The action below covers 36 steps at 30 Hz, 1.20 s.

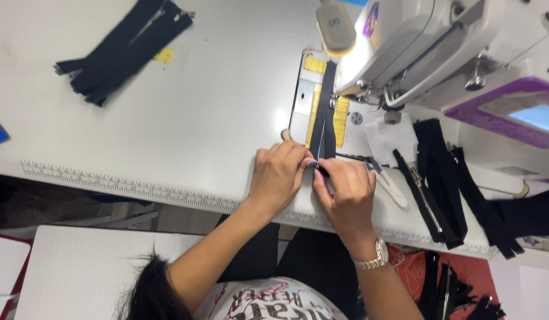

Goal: The person aligns black zipper tape with a zipper and sews them together using a sewing machine. They repeatedly position the zipper under the presser foot, guide it through the machine, and then remove the finished piece to repeat the process with another zipper.

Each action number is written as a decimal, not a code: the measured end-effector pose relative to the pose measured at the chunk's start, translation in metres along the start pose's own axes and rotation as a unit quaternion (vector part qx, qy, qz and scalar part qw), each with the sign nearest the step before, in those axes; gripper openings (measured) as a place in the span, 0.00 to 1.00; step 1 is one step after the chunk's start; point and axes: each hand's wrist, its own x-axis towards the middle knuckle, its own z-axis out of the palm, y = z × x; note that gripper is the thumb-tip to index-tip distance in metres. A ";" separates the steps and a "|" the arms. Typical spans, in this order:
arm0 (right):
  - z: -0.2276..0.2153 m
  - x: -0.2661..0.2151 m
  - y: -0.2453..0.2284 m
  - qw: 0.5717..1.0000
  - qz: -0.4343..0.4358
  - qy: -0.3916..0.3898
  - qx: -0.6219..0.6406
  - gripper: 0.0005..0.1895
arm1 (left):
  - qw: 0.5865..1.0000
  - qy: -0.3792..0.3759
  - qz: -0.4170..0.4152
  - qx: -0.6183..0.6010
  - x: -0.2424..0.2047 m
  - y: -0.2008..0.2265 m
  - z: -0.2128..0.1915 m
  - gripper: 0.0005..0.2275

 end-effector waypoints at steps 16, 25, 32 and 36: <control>0.041 -0.020 0.009 0.963 0.073 0.121 0.228 0.06 | 0.941 -0.016 -0.148 -0.304 0.008 0.013 -0.014 0.04; 0.033 -0.022 0.005 0.956 0.207 -0.016 0.208 0.09 | 0.944 -0.106 -0.114 -0.291 0.003 0.013 -0.024 0.13; 0.019 -0.020 -0.021 0.952 0.174 0.079 0.239 0.10 | 0.941 -0.118 -0.142 -0.282 0.001 0.015 -0.027 0.11; 0.028 -0.024 -0.019 0.953 0.138 0.097 0.251 0.16 | 0.920 -0.153 -0.169 -0.318 0.000 0.013 -0.031 0.12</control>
